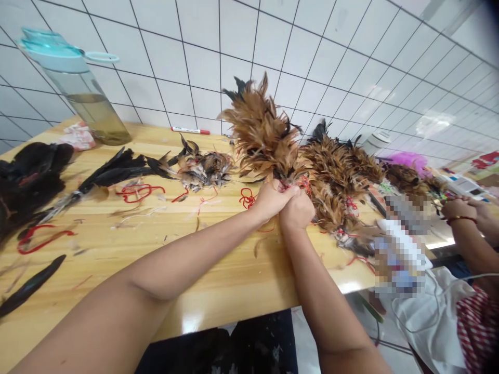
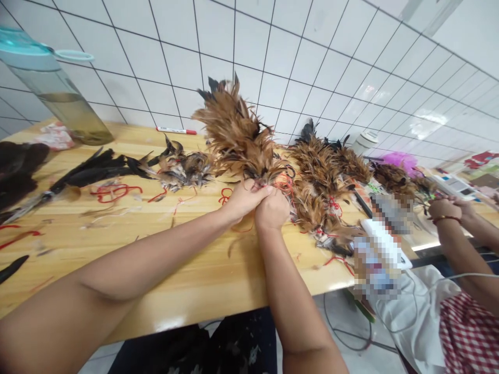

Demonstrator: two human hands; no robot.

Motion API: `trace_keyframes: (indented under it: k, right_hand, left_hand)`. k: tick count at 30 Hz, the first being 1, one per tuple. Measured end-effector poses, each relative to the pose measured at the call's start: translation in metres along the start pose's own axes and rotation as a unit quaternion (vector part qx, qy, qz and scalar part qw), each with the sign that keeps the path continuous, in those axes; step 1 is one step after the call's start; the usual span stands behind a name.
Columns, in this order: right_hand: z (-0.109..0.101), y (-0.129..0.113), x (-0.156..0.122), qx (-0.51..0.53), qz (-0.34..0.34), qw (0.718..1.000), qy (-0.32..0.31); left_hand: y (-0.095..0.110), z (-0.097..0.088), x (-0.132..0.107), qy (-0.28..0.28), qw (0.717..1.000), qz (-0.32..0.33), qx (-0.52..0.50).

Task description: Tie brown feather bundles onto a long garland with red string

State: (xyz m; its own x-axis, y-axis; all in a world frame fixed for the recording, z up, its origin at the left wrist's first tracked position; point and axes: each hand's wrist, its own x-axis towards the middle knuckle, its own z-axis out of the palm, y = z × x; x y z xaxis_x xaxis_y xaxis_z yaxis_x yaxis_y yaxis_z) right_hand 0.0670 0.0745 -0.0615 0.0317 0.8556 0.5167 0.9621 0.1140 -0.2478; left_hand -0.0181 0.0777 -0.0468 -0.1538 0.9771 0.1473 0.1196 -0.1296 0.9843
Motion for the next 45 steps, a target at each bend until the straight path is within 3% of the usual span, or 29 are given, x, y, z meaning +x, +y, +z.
trace_keyframes:
  k: [5, 9, 12, 14, 16, 19, 21, 23, 29, 31, 39, 45]
  right_hand:
    - [-0.002, -0.012, -0.005, -0.034, -0.022, 0.999, -0.015]
    - [-0.004, -0.016, -0.011, -0.02, -0.012, 0.999, -0.048]
    - [-0.005, -0.011, -0.011, 0.065, 0.01, 0.994, -0.091]
    - [-0.006, -0.005, -0.007, 0.194, 0.014, 0.973, -0.122]
    - [-0.009, 0.002, -0.003, 0.367, 0.031, 0.915, -0.166]
    - [-0.015, 0.009, 0.004, 0.582, 0.109, 0.764, -0.257]
    - [-0.021, 0.012, 0.008, 0.649, 0.158, 0.682, -0.297]
    - [-0.026, 0.014, 0.011, 0.675, 0.193, 0.638, -0.317]
    - [-0.036, 0.024, 0.016, 0.69, 0.232, 0.57, -0.381]
    - [-0.036, 0.026, 0.016, 0.692, 0.232, 0.562, -0.39]
    - [-0.032, 0.027, 0.013, 0.676, 0.186, 0.587, -0.405]
    - [-0.027, 0.021, 0.009, 0.659, 0.123, 0.648, -0.361]
  left_hand:
    - [0.002, -0.001, 0.0, 0.046, 0.998, -0.025, -0.027]
    - [0.003, -0.007, 0.002, 0.03, 0.996, -0.017, -0.077]
    - [-0.002, -0.013, 0.008, -0.017, 0.992, -0.018, -0.124]
    - [-0.006, -0.016, 0.012, -0.041, 0.989, -0.027, -0.142]
    - [-0.01, -0.02, 0.016, -0.058, 0.987, -0.019, -0.149]
    - [-0.01, -0.025, 0.019, -0.079, 0.984, 0.009, -0.157]
    - [-0.008, -0.027, 0.019, -0.09, 0.982, 0.015, -0.164]
    - [-0.006, -0.029, 0.018, -0.103, 0.979, 0.016, -0.173]
    - [0.0, -0.033, 0.014, -0.143, 0.97, 0.019, -0.197]
    - [0.003, -0.035, 0.012, -0.153, 0.968, 0.024, -0.2]
    - [0.006, -0.037, 0.013, -0.201, 0.965, 0.042, -0.162]
    - [0.002, -0.039, 0.014, -0.201, 0.964, 0.034, -0.169]
